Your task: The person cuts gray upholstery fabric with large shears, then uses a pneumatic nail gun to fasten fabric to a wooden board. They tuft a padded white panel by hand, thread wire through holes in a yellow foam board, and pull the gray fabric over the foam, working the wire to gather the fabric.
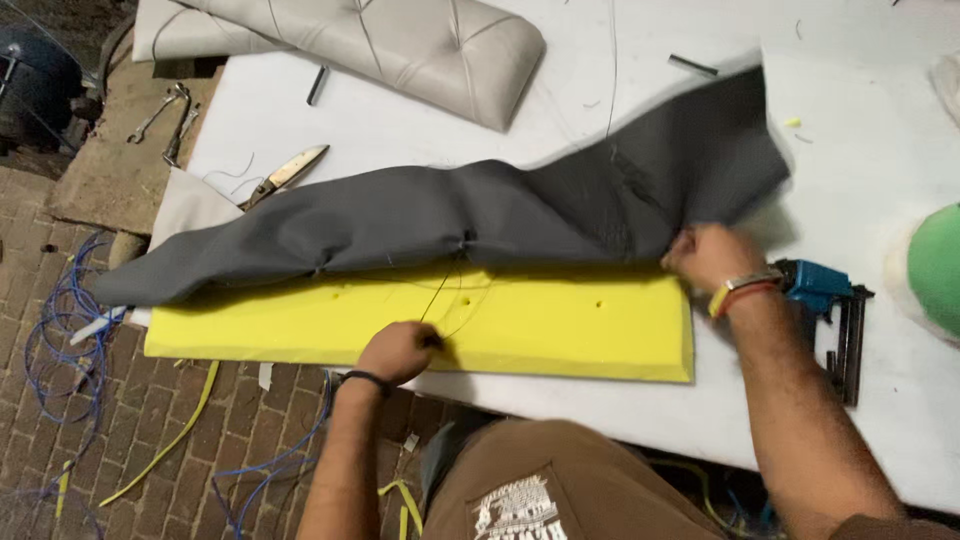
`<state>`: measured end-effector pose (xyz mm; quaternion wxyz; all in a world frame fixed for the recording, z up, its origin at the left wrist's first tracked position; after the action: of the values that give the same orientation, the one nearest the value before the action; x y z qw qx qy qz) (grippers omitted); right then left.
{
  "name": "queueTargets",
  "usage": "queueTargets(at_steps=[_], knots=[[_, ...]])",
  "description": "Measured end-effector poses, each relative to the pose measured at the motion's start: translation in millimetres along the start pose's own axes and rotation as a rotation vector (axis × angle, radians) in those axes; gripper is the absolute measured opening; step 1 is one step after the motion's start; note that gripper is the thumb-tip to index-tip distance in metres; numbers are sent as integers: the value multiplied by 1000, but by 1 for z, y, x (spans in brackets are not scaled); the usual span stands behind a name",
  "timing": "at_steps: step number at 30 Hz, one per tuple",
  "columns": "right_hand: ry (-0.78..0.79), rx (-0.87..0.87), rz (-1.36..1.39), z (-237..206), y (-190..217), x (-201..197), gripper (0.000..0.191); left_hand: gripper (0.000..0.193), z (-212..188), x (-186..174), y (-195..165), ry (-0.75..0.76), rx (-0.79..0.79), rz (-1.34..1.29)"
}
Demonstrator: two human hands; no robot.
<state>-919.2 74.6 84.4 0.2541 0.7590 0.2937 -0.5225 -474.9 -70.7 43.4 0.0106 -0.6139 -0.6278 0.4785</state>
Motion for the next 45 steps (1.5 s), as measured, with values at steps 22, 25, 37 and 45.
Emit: queueTargets(at_steps=[22,25,37,45], knots=[[141,-21,73,-66,6,59,29,63,49,14,-35,-545,-28,84],[473,20,103,-87,-18,81,35,45,53,24,-45,-580,31,60],[306,-171,541,-79,78,12,47,31,-25,70,21,-80,14,-240],[306,-757,472,-61,272,15,53,47,-96,22,114,-506,-385,-190]])
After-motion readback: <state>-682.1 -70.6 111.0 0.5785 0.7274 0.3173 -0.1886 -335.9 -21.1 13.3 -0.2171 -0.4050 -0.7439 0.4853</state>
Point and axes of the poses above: each hand's wrist, its own z-axis towards the middle knuckle, its own x-axis out of the palm, y = z × x, the point moved 3 cm from there along z, towards the middle knuckle, and after that the axes turned 14 degrees about -z, right-handed, at the moved point
